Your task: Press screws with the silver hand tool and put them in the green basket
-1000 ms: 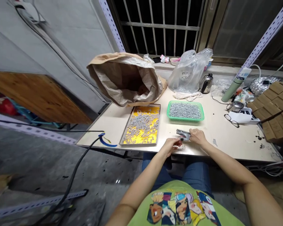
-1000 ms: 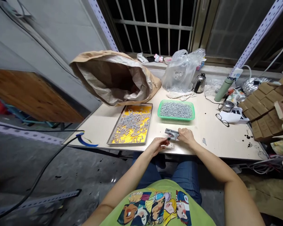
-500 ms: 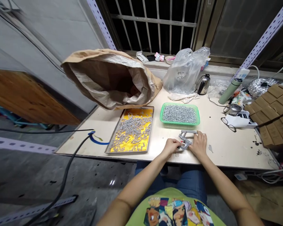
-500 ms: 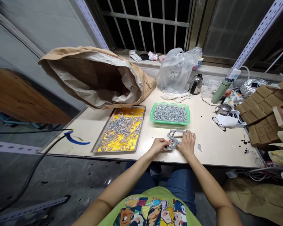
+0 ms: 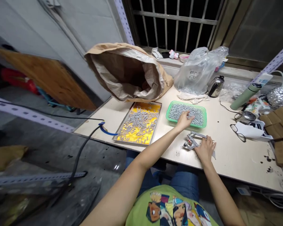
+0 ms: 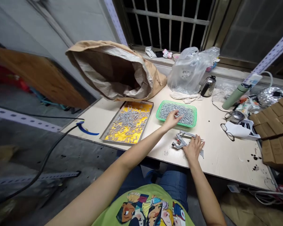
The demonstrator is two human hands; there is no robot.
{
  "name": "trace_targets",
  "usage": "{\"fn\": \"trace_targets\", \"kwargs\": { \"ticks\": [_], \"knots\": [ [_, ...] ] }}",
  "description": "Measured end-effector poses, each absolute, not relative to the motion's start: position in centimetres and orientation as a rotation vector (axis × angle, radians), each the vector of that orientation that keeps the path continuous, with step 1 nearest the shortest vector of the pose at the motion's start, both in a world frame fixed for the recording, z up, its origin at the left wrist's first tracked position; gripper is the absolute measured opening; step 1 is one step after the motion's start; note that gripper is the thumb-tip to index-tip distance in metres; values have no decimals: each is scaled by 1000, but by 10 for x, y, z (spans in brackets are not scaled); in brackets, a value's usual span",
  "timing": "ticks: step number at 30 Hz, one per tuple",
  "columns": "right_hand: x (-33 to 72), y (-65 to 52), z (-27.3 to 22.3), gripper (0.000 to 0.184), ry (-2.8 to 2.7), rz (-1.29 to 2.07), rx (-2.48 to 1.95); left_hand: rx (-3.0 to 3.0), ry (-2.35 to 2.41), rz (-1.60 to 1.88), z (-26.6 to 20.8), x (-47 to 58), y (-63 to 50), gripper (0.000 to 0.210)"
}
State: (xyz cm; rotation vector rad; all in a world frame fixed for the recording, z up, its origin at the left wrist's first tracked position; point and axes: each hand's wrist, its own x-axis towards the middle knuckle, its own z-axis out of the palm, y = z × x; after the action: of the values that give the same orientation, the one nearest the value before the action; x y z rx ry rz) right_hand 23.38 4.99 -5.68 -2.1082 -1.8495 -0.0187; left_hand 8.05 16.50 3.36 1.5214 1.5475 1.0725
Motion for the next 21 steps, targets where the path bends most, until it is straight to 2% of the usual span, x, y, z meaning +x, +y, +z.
{"fn": "trace_targets", "kwargs": {
  "ticks": [5, 9, 13, 18, 21],
  "knots": [
    [235, 51, -60, 83, -1895, -1, -2055, 1460, 1648, 1229, 9, -3, 111, 18],
    [234, 53, -62, 81, -1896, -14, -2006, 1187, 2101, 1173, -2, -90, 86, 17],
    [233, 55, -63, 80, -1864, -33, -2008, 1258, 2246, 914, -5, -124, 92, 18],
    [234, 56, -63, 85, -1867, -38, -2025, 1521, 2308, 324, 3, -111, 112, 15],
    [234, 56, -63, 84, -1880, -37, -2033, 1566, 2316, 132, 8, -108, 115, 19]
  ]
}}
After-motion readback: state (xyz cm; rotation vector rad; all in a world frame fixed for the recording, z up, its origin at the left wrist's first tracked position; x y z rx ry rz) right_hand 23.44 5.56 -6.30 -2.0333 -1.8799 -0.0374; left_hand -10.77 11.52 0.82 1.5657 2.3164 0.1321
